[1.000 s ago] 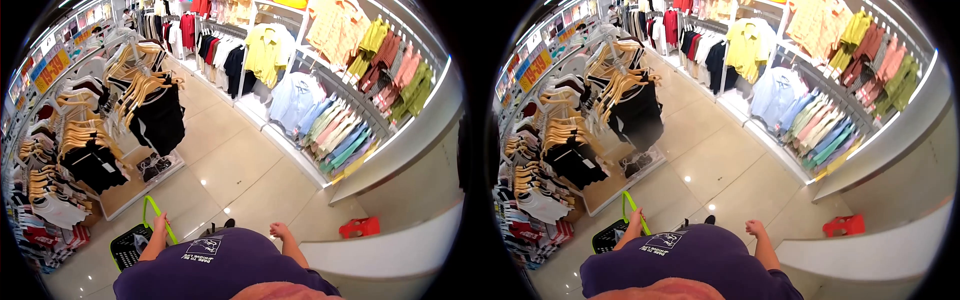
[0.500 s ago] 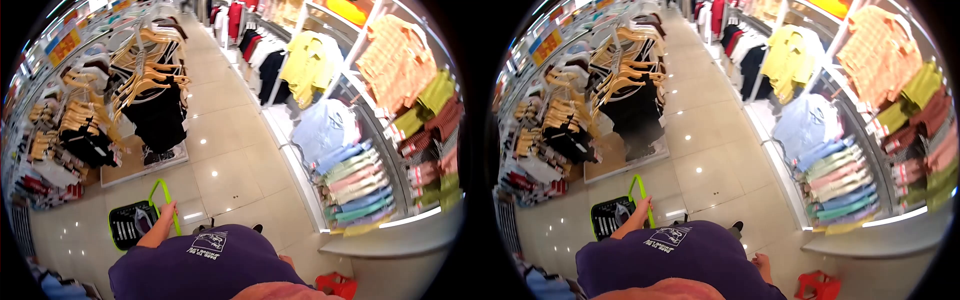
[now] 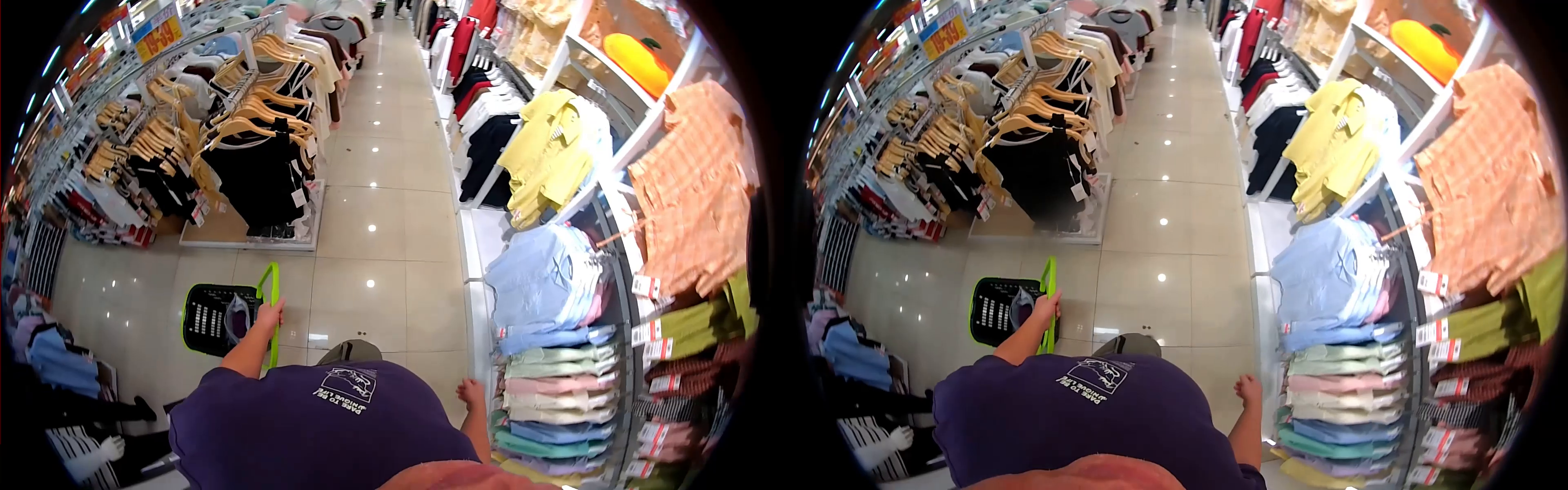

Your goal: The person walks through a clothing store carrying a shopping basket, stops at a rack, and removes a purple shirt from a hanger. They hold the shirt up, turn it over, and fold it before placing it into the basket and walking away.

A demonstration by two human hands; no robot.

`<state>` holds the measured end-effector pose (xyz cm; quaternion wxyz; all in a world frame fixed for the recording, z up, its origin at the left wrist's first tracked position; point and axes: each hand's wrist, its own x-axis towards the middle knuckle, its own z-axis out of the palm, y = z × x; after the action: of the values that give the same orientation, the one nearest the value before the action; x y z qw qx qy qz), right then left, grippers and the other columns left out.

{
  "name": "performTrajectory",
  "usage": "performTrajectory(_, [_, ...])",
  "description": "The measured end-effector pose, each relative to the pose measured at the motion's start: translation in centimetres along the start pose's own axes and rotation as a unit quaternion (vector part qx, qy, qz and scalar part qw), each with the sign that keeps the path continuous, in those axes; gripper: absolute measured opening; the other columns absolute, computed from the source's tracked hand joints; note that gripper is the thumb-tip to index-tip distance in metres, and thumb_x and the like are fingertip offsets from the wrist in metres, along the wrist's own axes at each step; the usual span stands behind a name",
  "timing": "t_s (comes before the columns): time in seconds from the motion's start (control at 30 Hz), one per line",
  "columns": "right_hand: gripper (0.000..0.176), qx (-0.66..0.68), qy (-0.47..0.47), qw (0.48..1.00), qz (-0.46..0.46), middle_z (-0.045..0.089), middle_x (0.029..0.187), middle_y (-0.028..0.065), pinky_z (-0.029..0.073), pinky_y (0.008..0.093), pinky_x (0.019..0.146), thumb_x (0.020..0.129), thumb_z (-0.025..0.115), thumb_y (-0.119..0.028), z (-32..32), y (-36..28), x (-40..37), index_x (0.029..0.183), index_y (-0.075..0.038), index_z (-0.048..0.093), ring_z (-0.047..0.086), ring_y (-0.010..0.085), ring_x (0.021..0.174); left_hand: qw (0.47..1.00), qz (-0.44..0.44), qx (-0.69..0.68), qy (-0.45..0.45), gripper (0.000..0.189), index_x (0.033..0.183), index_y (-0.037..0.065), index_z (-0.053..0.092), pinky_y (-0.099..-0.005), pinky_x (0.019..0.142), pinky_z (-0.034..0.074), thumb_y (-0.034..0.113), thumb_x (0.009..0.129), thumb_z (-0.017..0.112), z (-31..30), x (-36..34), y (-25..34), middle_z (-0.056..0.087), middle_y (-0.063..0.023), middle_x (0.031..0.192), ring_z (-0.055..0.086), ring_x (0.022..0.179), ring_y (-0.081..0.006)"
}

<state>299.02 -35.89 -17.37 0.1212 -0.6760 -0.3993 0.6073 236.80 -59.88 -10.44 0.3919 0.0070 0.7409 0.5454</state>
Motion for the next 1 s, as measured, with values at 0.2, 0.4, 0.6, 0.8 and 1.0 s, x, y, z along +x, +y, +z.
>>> performTrajectory(0.2, [0.029, -0.048, -0.079, 0.995, -0.028, 0.064, 0.081, 0.0063, 0.050, 0.0287, 0.056, 0.090, 0.059, -0.030, 2.3, -13.6, 10.2, 0.107, -0.007, 0.059, 0.063, 0.0166, 0.067, 0.994, -0.083, -0.062, -0.027, 0.039, 0.067, 0.011, 0.049, -0.0296, 0.043, 0.039, 0.040, 0.086, 0.067, 8.7, 0.9, 1.0, 0.047, -0.0017, 0.056, 0.049, 0.045, -0.0155])
performTrajectory(0.4, [0.032, -0.174, -0.163, 0.971, 0.015, 0.064, 0.081, 0.0074, 0.047, 0.0288, 0.052, 0.088, 0.064, -0.031, 0.9, -23.2, 15.7, 0.107, -0.006, 0.060, 0.063, 0.0172, 0.065, 0.971, -0.193, -0.109, -0.092, 0.033, 0.069, 0.011, 0.046, -0.0311, 0.045, 0.036, 0.030, 0.089, 0.064, 18.1, 0.6, 3.8, 0.045, -0.0021, 0.057, 0.046, 0.049, -0.0165])
performTrajectory(0.6, [0.032, -0.216, -0.177, 0.960, 0.034, 0.065, 0.080, 0.0073, 0.047, 0.0291, 0.052, 0.086, 0.065, -0.031, -0.5, -31.5, 23.8, 0.107, -0.007, 0.061, 0.063, 0.0172, 0.064, 0.957, -0.196, -0.181, -0.113, 0.034, 0.068, 0.013, 0.043, -0.0301, 0.047, 0.033, 0.030, 0.090, 0.063, 25.4, 2.1, 7.0, 0.042, 0.0002, 0.056, 0.041, 0.048, -0.0133])
performTrajectory(0.8, [0.031, -0.263, -0.194, 0.945, 0.032, 0.065, 0.079, 0.0066, 0.047, 0.0295, 0.053, 0.085, 0.065, -0.033, 0.8, -40.7, 35.0, 0.105, -0.009, 0.063, 0.063, 0.0166, 0.063, 0.952, -0.181, -0.238, -0.061, 0.033, 0.070, 0.014, 0.043, -0.0290, 0.043, 0.032, 0.027, 0.089, 0.065, 32.8, 4.2, 10.4, 0.041, 0.0011, 0.055, 0.040, 0.045, -0.0124])
performTrajectory(1.0, [0.029, -0.359, -0.278, 0.891, -0.023, 0.065, 0.079, 0.0071, 0.047, 0.0317, 0.051, 0.086, 0.064, -0.033, 3.5, -51.0, 45.7, 0.100, -0.008, 0.063, 0.064, 0.0183, 0.064, 0.952, -0.151, -0.268, 0.007, 0.031, 0.072, 0.013, 0.044, -0.0298, 0.041, 0.033, 0.027, 0.089, 0.066, 40.1, 9.1, 14.0, 0.044, 0.0008, 0.055, 0.041, 0.043, -0.0132])
